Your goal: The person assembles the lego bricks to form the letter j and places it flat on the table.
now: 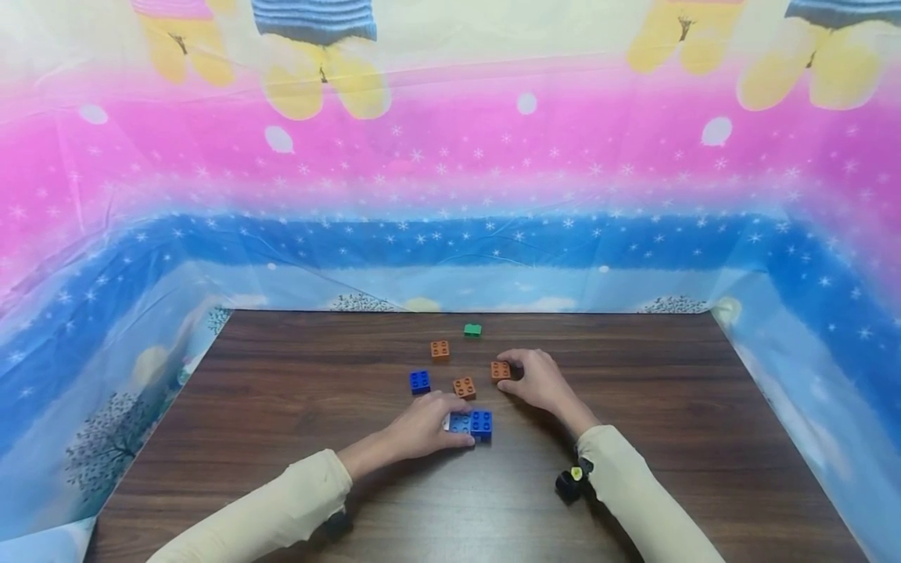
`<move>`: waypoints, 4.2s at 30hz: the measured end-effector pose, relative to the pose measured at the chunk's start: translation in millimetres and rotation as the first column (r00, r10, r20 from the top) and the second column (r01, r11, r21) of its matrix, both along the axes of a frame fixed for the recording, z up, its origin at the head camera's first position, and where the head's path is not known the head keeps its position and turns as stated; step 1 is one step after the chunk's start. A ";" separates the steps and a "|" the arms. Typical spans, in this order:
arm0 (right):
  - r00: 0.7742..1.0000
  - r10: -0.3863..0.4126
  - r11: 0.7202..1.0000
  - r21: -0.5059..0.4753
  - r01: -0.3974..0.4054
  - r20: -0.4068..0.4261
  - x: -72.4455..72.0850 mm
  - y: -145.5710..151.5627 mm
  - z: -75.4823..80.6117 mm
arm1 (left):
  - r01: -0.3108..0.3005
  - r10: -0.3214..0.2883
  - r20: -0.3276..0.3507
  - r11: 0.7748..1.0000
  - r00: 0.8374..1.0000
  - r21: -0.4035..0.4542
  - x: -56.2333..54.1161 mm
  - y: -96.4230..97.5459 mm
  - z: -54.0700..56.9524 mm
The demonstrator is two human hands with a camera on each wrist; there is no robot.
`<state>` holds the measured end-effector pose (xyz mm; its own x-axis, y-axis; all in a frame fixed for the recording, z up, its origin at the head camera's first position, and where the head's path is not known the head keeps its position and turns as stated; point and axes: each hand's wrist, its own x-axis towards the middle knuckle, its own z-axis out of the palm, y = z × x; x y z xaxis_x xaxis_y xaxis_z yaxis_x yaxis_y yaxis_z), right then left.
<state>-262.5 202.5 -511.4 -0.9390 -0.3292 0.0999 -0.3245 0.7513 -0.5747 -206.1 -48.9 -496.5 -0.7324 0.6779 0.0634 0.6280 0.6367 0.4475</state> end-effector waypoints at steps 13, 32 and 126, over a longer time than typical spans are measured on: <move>1.000 -0.024 1.000 0.017 0.024 -0.001 2.4 1.9 3.4 | -0.008 0.008 0.008 1.000 1.000 0.005 0.9 -0.1 -1.6; 1.000 -0.005 0.999 -0.043 0.004 -0.009 26.0 -2.9 30.1 | 0.004 -0.005 0.004 0.999 1.000 0.048 -1.9 0.1 -4.6; 0.992 0.117 0.993 0.001 -0.117 -0.039 81.2 -26.7 30.1 | 0.003 -0.005 0.028 0.996 1.000 0.092 -1.3 -0.8 -2.4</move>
<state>-181.3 175.8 -481.3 -0.8892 -0.4367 0.1366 -0.4327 0.7057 -0.5610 -207.4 -49.7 -498.8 -0.7321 0.6730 0.1052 0.6169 0.5897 0.5213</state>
